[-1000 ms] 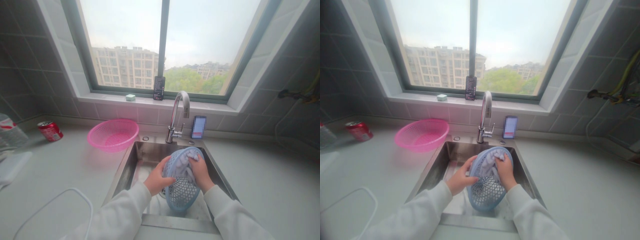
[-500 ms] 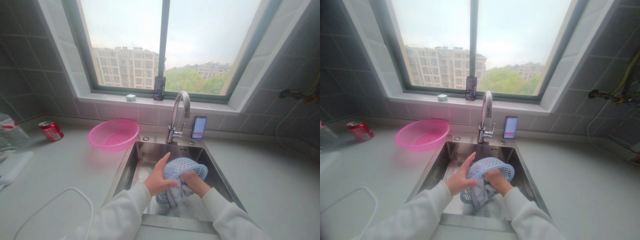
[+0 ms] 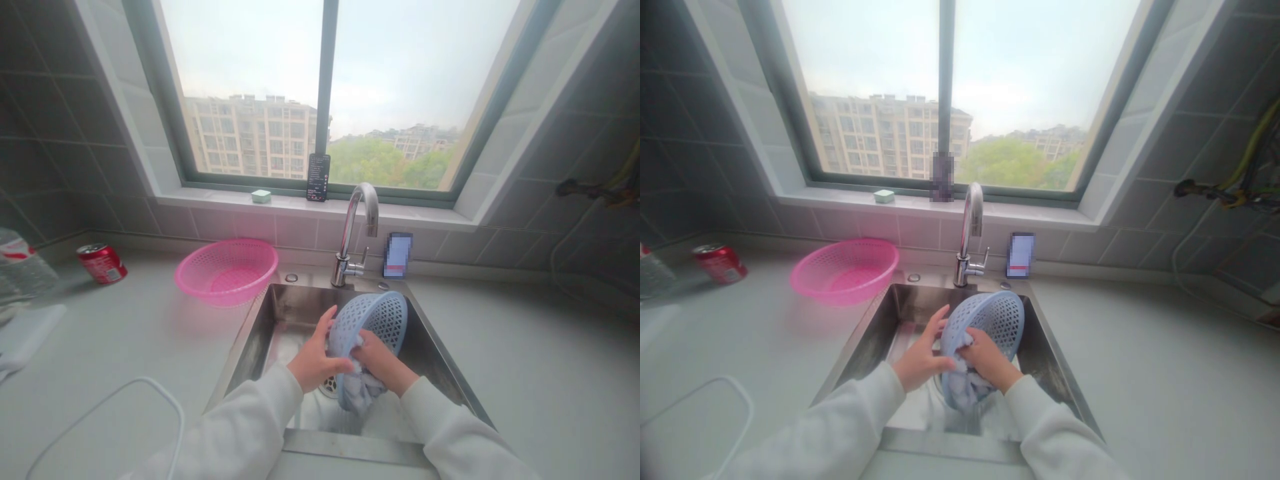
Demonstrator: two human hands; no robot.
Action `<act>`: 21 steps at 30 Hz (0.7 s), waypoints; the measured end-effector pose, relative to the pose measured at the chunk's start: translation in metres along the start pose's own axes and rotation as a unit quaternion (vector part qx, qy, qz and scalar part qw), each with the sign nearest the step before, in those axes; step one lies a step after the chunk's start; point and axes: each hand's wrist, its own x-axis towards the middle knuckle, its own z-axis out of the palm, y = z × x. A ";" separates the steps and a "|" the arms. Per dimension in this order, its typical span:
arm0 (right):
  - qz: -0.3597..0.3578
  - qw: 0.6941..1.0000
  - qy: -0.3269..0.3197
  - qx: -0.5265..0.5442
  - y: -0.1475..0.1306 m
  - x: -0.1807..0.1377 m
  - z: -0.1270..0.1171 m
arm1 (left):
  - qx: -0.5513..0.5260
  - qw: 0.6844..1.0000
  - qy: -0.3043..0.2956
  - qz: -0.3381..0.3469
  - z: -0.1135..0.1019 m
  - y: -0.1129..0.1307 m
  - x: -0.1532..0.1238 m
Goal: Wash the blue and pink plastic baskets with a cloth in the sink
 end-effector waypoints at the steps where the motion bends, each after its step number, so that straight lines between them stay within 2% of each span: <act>1: -0.001 1.000 0.018 0.024 0.001 0.000 -0.002 | 0.007 1.000 0.004 0.001 -0.002 0.000 0.000; 5: 0.008 0.971 0.159 0.178 0.006 0.001 -0.014 | 0.077 0.996 -0.011 -0.032 -0.007 -0.006 0.002; 7: 0.019 0.956 0.187 0.225 0.007 0.000 -0.016 | 0.104 0.993 -0.029 -0.051 -0.007 -0.011 0.003; 9: 0.020 0.966 0.164 0.198 0.006 0.000 -0.012 | 0.103 0.993 -0.034 -0.050 -0.005 -0.014 0.003; 12: 0.011 0.995 0.069 0.076 0.004 -0.002 -0.002 | 0.069 0.996 -0.031 -0.037 -0.003 -0.014 0.003; 14: 0.014 0.999 0.034 0.033 0.002 -0.002 0.001 | 0.054 0.998 -0.032 -0.028 -0.004 -0.014 0.003; 16: 0.017 0.997 0.062 0.053 0.002 -0.001 -0.001 | 0.044 0.998 -0.043 -0.029 -0.006 -0.016 0.003; 19: 0.026 0.982 0.134 0.134 0.003 0.001 -0.009 | 0.050 0.994 -0.065 -0.066 -0.006 -0.020 0.003; 21: 0.033 0.971 0.154 0.180 0.002 0.001 -0.011 | 0.061 0.992 -0.071 -0.085 -0.004 -0.021 0.003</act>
